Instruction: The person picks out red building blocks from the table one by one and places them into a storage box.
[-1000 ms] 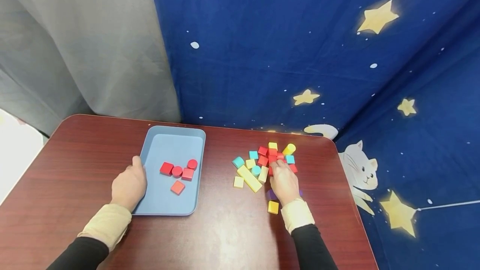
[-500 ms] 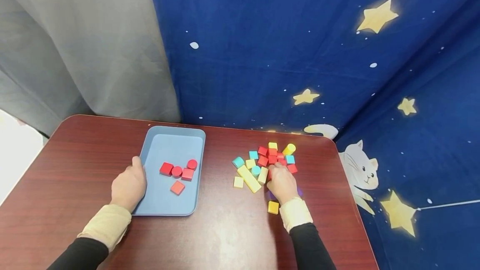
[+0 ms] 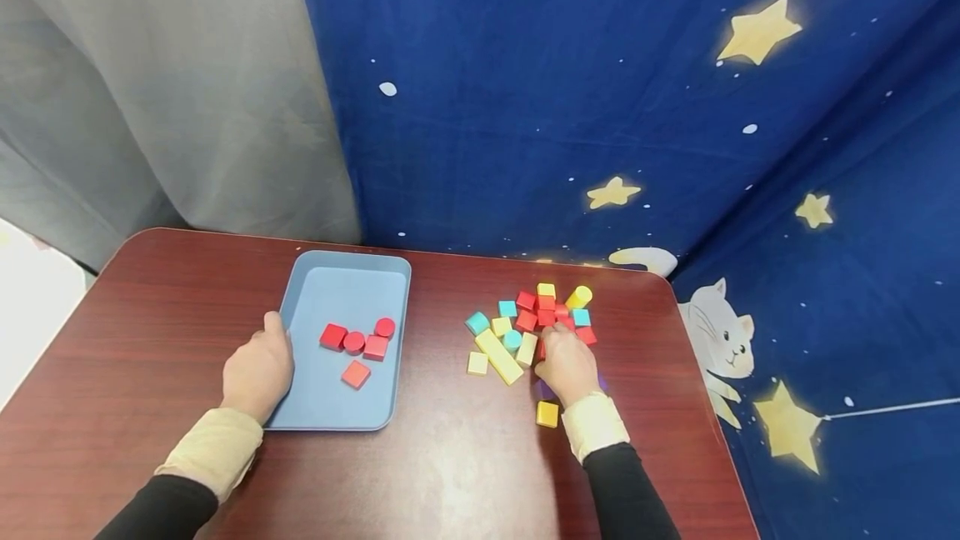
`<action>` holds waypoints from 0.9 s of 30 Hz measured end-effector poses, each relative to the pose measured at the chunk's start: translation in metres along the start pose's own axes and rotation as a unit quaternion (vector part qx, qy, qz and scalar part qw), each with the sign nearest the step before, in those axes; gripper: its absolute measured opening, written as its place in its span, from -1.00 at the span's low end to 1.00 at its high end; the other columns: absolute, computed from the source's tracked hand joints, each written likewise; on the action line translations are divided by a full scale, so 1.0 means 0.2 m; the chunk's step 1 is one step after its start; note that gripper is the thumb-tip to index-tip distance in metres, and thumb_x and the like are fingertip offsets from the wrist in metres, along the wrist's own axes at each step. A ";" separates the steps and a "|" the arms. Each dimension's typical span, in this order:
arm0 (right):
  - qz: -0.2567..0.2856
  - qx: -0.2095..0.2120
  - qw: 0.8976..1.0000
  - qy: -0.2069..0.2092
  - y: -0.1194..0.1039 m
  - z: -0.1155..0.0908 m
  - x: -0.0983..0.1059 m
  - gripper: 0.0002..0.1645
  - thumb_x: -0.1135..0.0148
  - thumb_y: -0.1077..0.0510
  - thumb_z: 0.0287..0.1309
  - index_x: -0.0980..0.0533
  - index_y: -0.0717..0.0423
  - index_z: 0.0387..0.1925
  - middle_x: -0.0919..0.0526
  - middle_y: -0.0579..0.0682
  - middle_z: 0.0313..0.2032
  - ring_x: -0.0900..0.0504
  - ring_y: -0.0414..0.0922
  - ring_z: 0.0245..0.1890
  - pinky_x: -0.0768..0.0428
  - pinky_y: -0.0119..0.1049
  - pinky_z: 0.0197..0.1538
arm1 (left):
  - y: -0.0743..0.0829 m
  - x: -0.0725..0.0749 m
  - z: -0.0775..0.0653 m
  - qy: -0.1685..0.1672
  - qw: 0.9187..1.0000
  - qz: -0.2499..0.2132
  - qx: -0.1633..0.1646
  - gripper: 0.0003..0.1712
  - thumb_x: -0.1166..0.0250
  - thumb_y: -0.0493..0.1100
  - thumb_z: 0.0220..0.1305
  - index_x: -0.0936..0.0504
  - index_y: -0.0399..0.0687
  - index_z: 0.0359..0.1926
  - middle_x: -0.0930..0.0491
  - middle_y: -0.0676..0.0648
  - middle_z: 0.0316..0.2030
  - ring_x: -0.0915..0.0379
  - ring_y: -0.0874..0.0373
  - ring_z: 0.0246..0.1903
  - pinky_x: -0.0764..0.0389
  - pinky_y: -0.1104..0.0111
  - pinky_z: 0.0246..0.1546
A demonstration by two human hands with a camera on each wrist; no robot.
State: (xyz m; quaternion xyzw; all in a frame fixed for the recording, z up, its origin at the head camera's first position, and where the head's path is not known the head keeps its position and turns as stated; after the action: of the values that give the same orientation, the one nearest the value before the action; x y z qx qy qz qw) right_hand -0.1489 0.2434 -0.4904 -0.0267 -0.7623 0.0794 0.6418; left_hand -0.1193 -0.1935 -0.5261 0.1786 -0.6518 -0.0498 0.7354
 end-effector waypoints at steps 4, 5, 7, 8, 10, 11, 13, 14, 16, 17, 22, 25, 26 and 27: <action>0.004 0.001 1.000 0.016 0.00 -0.02 0.01 -0.62 -0.45 0.21 -0.27 -0.56 0.17 -0.28 -0.52 0.02 -0.32 -0.53 -0.09 -0.46 -0.55 -0.15 -0.29 | -0.01 0.00 -0.01 -0.005 1.000 -0.001 0.001 -0.83 0.15 -0.22 0.42 -0.15 -0.31 -0.20 -0.38 -0.33 -0.61 -0.46 -0.31 -0.66 -0.36 -0.02 -0.71; 0.005 0.002 1.000 0.021 -0.01 -0.03 0.02 -0.64 -0.44 0.22 -0.27 -0.56 0.17 -0.30 -0.53 0.03 -0.33 -0.53 -0.09 -0.47 -0.55 -0.15 -0.29 | -0.01 0.00 -0.01 -0.008 1.000 -0.002 0.001 -0.83 0.17 -0.23 0.42 -0.15 -0.31 -0.20 -0.38 -0.32 -0.61 -0.46 -0.31 -0.66 -0.36 -0.02 -0.71; 0.003 0.009 0.999 0.034 -0.02 -0.04 0.03 -0.67 -0.43 0.23 -0.26 -0.56 0.16 -0.34 -0.54 0.04 -0.33 -0.54 -0.08 -0.48 -0.55 -0.15 -0.30 | -0.01 0.01 -0.01 -0.008 1.000 -0.004 0.000 -0.82 0.18 -0.22 0.42 -0.15 -0.32 -0.19 -0.37 -0.32 -0.62 -0.46 -0.31 -0.67 -0.36 -0.02 -0.71; 0.002 0.011 0.999 0.040 -0.02 -0.05 0.04 -0.69 -0.43 0.23 -0.25 -0.55 0.16 -0.35 -0.53 0.03 -0.35 -0.53 -0.08 -0.50 -0.55 -0.15 -0.32 | -0.02 0.01 -0.01 -0.008 1.000 -0.004 0.001 -0.82 0.19 -0.23 0.42 -0.15 -0.32 -0.20 -0.36 -0.31 -0.62 -0.45 -0.30 -0.67 -0.36 -0.02 -0.72; 0.000 0.013 0.998 0.055 -0.04 -0.06 0.05 -0.71 -0.42 0.23 -0.24 -0.54 0.15 -0.37 -0.51 0.02 -0.38 -0.51 -0.09 -0.53 -0.54 -0.17 -0.35 | -0.01 0.01 -0.01 -0.006 1.000 -0.005 0.000 -0.82 0.16 -0.23 0.42 -0.15 -0.32 -0.20 -0.36 -0.31 -0.63 -0.45 -0.30 -0.68 -0.36 -0.01 -0.72; -0.001 0.014 0.998 0.063 -0.05 -0.06 0.06 -0.71 -0.42 0.23 -0.24 -0.55 0.15 -0.36 -0.50 0.02 -0.38 -0.50 -0.10 -0.54 -0.53 -0.18 -0.37 | -0.01 0.01 -0.01 -0.003 1.000 -0.005 -0.001 -0.82 0.15 -0.22 0.41 -0.15 -0.32 -0.20 -0.36 -0.31 -0.63 -0.45 -0.30 -0.68 -0.35 -0.01 -0.72; 0.001 0.019 0.996 0.082 -0.07 -0.08 0.07 -0.71 -0.41 0.24 -0.24 -0.55 0.15 -0.35 -0.48 0.01 -0.40 -0.47 -0.11 -0.57 -0.50 -0.21 -0.42 | 0.00 0.01 -0.01 -0.001 1.000 -0.003 0.000 -0.82 0.13 -0.22 0.41 -0.15 -0.31 -0.21 -0.36 -0.30 -0.63 -0.44 -0.29 -0.68 -0.35 -0.01 -0.72; 0.005 0.021 0.996 0.091 -0.08 -0.08 0.08 -0.71 -0.41 0.23 -0.23 -0.55 0.16 -0.35 -0.46 0.00 -0.42 -0.46 -0.11 -0.58 -0.48 -0.22 -0.44 | 0.00 0.01 -0.01 -0.001 1.000 -0.001 0.001 -0.82 0.13 -0.22 0.41 -0.15 -0.31 -0.22 -0.36 -0.31 -0.63 -0.44 -0.29 -0.69 -0.35 -0.01 -0.72; 0.016 0.030 0.993 0.114 -0.12 -0.09 0.10 -0.68 -0.43 0.19 -0.19 -0.56 0.17 -0.31 -0.46 0.00 -0.42 -0.47 -0.12 -0.59 -0.47 -0.24 -0.45 | 0.00 0.01 -0.01 0.000 1.000 0.000 0.003 -0.82 0.12 -0.22 0.40 -0.15 -0.31 -0.22 -0.36 -0.31 -0.63 -0.44 -0.29 -0.69 -0.34 -0.01 -0.72; 0.023 0.034 0.992 0.123 -0.14 -0.10 0.11 -0.66 -0.45 0.16 -0.18 -0.56 0.18 -0.29 -0.47 0.00 -0.43 -0.48 -0.12 -0.59 -0.47 -0.25 -0.46 | 0.00 0.01 -0.01 0.001 1.000 0.001 0.002 -0.82 0.11 -0.22 0.40 -0.16 -0.31 -0.22 -0.37 -0.32 -0.62 -0.44 -0.30 -0.68 -0.35 -0.01 -0.72; 0.061 0.054 0.986 0.146 -0.25 -0.13 0.17 -0.53 -0.50 0.12 -0.18 -0.57 0.20 -0.16 -0.52 0.00 -0.37 -0.52 -0.14 -0.54 -0.52 -0.25 -0.39 | 0.00 0.00 0.00 0.006 1.000 0.000 -0.001 -0.81 0.08 -0.22 0.40 -0.16 -0.30 -0.20 -0.38 -0.32 -0.61 -0.45 -0.30 -0.68 -0.35 -0.01 -0.72; 0.085 0.076 0.983 0.144 -0.32 -0.14 0.19 -0.49 -0.49 0.19 -0.20 -0.56 0.18 -0.11 -0.58 0.00 -0.28 -0.52 -0.18 -0.51 -0.53 -0.27 -0.33 | 0.00 0.00 0.00 0.007 1.000 0.000 -0.001 -0.81 0.07 -0.22 0.39 -0.16 -0.31 -0.21 -0.37 -0.31 -0.62 -0.45 -0.29 -0.69 -0.34 0.00 -0.73; 0.093 0.085 0.982 0.143 -0.35 -0.15 0.20 -0.49 -0.48 0.20 -0.19 -0.55 0.17 -0.10 -0.59 0.00 -0.27 -0.51 -0.19 -0.50 -0.53 -0.27 -0.32 | 0.00 0.00 0.00 0.007 1.000 0.001 -0.001 -0.81 0.07 -0.22 0.39 -0.16 -0.31 -0.21 -0.36 -0.31 -0.63 -0.45 -0.29 -0.69 -0.34 0.00 -0.74; 0.101 0.094 0.980 0.142 -0.37 -0.15 0.20 -0.49 -0.48 0.20 -0.19 -0.55 0.16 -0.09 -0.59 -0.01 -0.26 -0.51 -0.20 -0.49 -0.54 -0.28 -0.30 | 0.00 0.00 0.00 0.008 1.000 0.001 -0.001 -0.81 0.06 -0.22 0.38 -0.16 -0.31 -0.22 -0.36 -0.30 -0.63 -0.45 -0.29 -0.69 -0.34 0.00 -0.74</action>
State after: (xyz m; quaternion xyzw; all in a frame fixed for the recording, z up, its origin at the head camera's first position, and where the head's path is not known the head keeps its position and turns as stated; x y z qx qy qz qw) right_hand -0.1218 0.1779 -0.4346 -0.0540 -0.6459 0.2100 0.7320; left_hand -0.1190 -0.1944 -0.5259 0.1774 -0.6460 -0.0482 0.7409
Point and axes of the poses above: each hand's wrist, its own z-axis towards the middle knuckle, its own x-axis out of the back of the hand, y = z × x, the point moved 5 cm from there along z, towards the middle knuckle
